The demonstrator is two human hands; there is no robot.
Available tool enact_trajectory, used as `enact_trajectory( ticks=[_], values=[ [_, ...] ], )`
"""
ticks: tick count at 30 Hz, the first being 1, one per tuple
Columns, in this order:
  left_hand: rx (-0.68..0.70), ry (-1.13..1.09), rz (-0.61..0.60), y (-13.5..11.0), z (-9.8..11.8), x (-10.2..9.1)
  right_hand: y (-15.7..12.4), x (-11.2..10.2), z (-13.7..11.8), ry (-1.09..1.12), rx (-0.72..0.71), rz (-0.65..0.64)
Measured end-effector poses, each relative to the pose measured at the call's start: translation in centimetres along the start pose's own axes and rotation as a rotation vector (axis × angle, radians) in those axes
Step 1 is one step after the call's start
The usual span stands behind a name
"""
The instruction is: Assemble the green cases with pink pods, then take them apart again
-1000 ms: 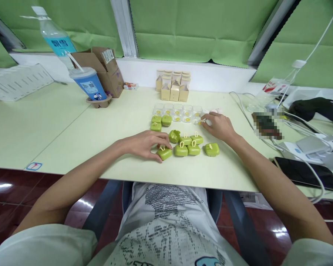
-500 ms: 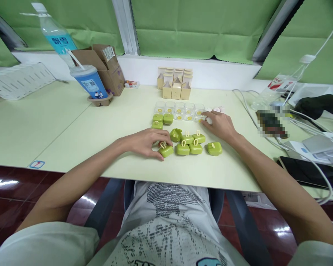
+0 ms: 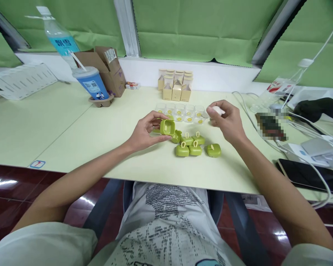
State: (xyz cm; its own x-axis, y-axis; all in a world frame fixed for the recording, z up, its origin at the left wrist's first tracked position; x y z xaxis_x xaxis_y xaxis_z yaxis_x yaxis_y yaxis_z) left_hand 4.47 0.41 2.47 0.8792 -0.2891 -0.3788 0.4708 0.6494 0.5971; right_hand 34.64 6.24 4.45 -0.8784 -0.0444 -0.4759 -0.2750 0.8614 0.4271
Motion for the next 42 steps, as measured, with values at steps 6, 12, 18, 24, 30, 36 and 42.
enact_trajectory(
  ticks=[6, 12, 18, 24, 30, 36, 42],
  values=[
    [0.049, 0.104, 0.139, -0.3, 0.8, 0.6, -2.4, 5.0, -4.7, 0.459, -0.191, -0.235],
    [0.131, 0.178, 0.132, -0.4, 1.6, 1.1, -3.4, 6.7, -4.9, 0.576, -0.184, -0.263],
    [0.173, 0.224, 0.146, -0.4, 2.0, 1.2, -3.9, 6.9, -5.4, 0.461, -0.264, -0.204],
    [0.180, 0.302, 0.117, -0.6, 2.1, 1.6, -4.3, 7.0, -5.6, 0.289, -0.357, -0.214],
    [0.155, 0.335, 0.119, -0.6, 1.7, 1.7, -4.7, 7.4, -5.7, 0.236, -0.362, -0.153],
    [0.181, 0.357, 0.160, -0.8, 1.5, 1.8, -4.9, 8.2, -5.7, 0.276, -0.330, -0.182],
    [0.144, 0.369, 0.227, -1.3, 1.1, 2.4, -5.1, 10.0, -5.2, 0.510, -0.188, -0.372]
  ],
)
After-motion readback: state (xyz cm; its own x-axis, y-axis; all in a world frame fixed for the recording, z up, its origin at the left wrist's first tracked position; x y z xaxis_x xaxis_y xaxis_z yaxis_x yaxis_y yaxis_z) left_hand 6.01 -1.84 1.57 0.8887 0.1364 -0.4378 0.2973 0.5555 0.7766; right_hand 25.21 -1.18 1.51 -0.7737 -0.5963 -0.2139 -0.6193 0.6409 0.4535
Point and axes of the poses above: each hand's wrist, its own y-axis towards the middle knuckle, its own x-axis out of the palm, z = x × y, the point moved 6 cm from there along y, towards the middle knuckle, and after that the axes turned 10 degrees about -z, right-handed, at the moved point
